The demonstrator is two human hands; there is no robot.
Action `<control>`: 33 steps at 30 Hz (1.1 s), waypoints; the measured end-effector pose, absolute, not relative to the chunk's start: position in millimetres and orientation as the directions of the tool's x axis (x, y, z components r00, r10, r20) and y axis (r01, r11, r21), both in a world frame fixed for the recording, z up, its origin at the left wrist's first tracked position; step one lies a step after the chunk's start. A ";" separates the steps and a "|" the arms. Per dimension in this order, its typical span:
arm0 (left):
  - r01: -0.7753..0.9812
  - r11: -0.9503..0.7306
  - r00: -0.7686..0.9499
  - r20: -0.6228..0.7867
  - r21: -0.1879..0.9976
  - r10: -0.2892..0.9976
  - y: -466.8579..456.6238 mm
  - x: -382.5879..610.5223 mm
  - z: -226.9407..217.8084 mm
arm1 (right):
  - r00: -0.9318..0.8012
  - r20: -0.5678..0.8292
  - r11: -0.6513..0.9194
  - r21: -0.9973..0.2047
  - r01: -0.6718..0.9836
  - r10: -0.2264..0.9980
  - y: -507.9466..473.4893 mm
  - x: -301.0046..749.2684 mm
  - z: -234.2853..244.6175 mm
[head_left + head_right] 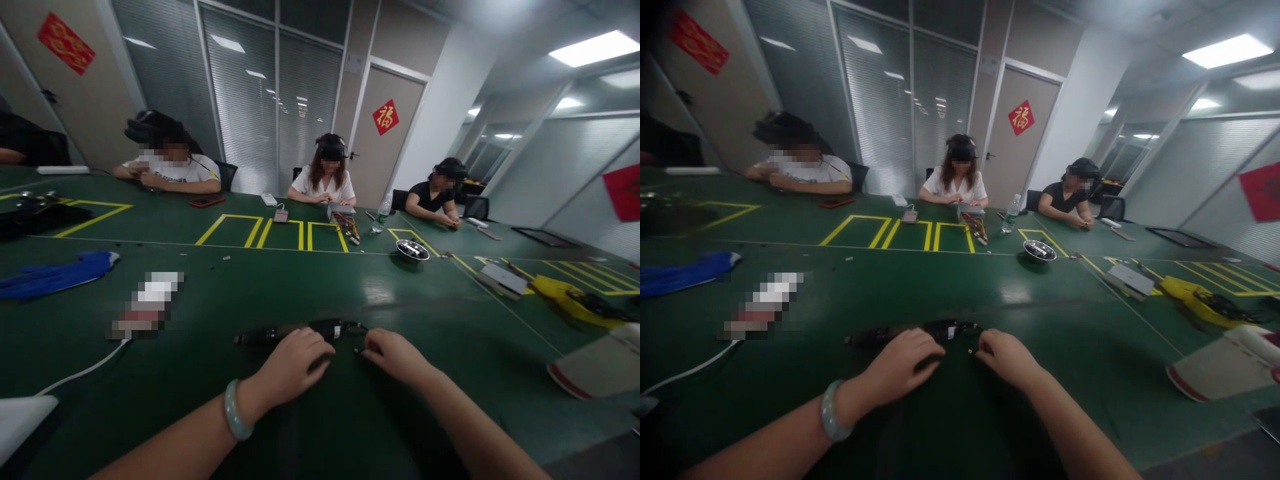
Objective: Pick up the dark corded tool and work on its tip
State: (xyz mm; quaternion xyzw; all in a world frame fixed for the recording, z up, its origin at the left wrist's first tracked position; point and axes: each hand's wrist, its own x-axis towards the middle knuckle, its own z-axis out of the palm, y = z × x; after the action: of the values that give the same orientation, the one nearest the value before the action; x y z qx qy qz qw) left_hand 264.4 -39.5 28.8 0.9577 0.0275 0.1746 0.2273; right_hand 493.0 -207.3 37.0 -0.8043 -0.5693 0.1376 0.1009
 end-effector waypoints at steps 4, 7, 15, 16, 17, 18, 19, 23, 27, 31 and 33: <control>0.100 -0.928 0.901 0.364 0.359 0.238 -42.3 283.9 35.2 | 0.355 -0.102 -0.363 -0.427 0.828 0.929 -194.9 485.2 27.5; 0.113 -0.953 0.919 0.335 0.280 0.207 -40.3 309.5 38.0 | 0.371 -0.065 -0.345 -0.542 0.766 0.926 -185.7 477.0 23.7; 0.206 -0.955 0.941 0.223 0.213 0.253 -46.6 358.1 22.1 | 0.544 -0.115 -0.428 -0.757 0.494 0.831 -179.6 484.2 2.7; 0.215 -0.954 0.940 0.221 0.209 0.260 -47.6 358.6 20.8 | 0.542 -0.123 -0.423 -0.772 0.474 0.831 -181.6 487.4 0.6; 0.218 -0.954 0.940 0.220 0.207 0.263 -48.1 358.4 20.2 | 0.531 -0.129 -0.412 -0.787 0.459 0.838 -183.9 490.3 -0.8; 0.217 -0.954 0.940 0.219 0.205 0.261 -48.2 357.8 20.0 | 0.519 -0.131 -0.401 -0.797 0.451 0.845 -186.0 492.7 -1.7; 0.212 -0.956 0.941 0.220 0.203 0.256 -48.0 357.0 20.1 | 0.518 -0.126 -0.396 -0.799 0.452 0.846 -188.0 494.4 -2.0; 0.196 -0.959 0.944 0.223 0.206 0.241 -45.6 355.7 20.7 | 0.596 -0.028 -0.430 -0.720 0.545 0.802 -191.5 495.9 1.1; 0.186 -0.957 0.946 0.223 0.224 0.236 -43.0 356.0 20.1 | 0.625 0.066 -0.451 -0.634 0.629 0.778 -190.0 492.4 4.5; 0.164 -0.955 0.945 0.238 0.247 0.224 -41.6 355.2 19.7 | 0.599 0.084 -0.423 -0.631 0.651 0.796 -186.8 488.5 3.3; 0.158 -0.954 0.943 0.248 0.256 0.223 -41.5 354.7 19.2 | 0.607 0.068 -0.429 -0.644 0.633 0.792 -185.4 487.8 1.4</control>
State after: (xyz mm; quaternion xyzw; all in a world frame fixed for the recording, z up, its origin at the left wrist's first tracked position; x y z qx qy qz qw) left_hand 354.7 -41.5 19.2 0.9786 0.0974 0.1384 0.1171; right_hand 487.8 -185.4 1.4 -0.8363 -0.4260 0.1233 0.3222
